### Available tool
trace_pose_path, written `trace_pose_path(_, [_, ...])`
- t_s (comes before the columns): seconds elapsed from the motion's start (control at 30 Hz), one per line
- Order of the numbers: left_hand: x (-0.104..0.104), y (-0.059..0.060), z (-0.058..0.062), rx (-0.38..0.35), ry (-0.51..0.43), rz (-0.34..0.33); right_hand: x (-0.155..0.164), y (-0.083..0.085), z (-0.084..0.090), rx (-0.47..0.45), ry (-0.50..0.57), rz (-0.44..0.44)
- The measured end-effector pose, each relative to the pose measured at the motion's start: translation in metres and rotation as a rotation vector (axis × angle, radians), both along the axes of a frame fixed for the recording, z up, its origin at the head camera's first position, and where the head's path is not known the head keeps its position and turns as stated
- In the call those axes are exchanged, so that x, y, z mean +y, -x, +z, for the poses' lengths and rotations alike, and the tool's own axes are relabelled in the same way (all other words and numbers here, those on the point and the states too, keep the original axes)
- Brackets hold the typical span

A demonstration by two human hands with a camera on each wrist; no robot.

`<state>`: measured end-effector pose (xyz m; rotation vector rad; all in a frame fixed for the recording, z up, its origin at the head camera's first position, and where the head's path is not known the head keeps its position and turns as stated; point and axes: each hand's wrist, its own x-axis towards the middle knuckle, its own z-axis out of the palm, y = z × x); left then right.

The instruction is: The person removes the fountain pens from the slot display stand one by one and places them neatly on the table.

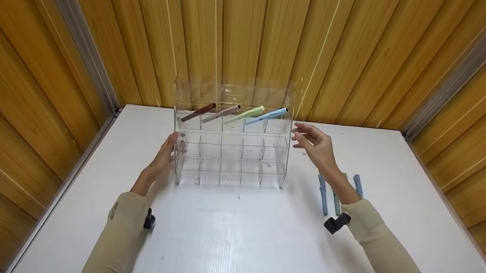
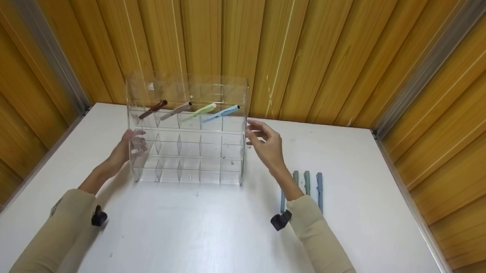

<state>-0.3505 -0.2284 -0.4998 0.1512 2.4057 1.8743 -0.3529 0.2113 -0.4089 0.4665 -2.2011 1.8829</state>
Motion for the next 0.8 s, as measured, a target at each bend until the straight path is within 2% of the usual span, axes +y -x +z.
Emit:
trace_pose_path(0.23, [0.001, 0.000, 0.000, -0.002, -0.011, 0.008, -0.021, 0.009, 0.007, -0.030, 0.108, 0.068])
trace_pose_path(0.43, [0.002, 0.003, -0.003, -0.011, -0.003, 0.017, -0.037, 0.016, 0.010, -0.064, 0.167, 0.074])
trace_pose_path(0.8, [0.002, 0.003, -0.002, -0.014, -0.002, 0.016, -0.060, 0.024, 0.017, -0.165, 0.156, 0.090])
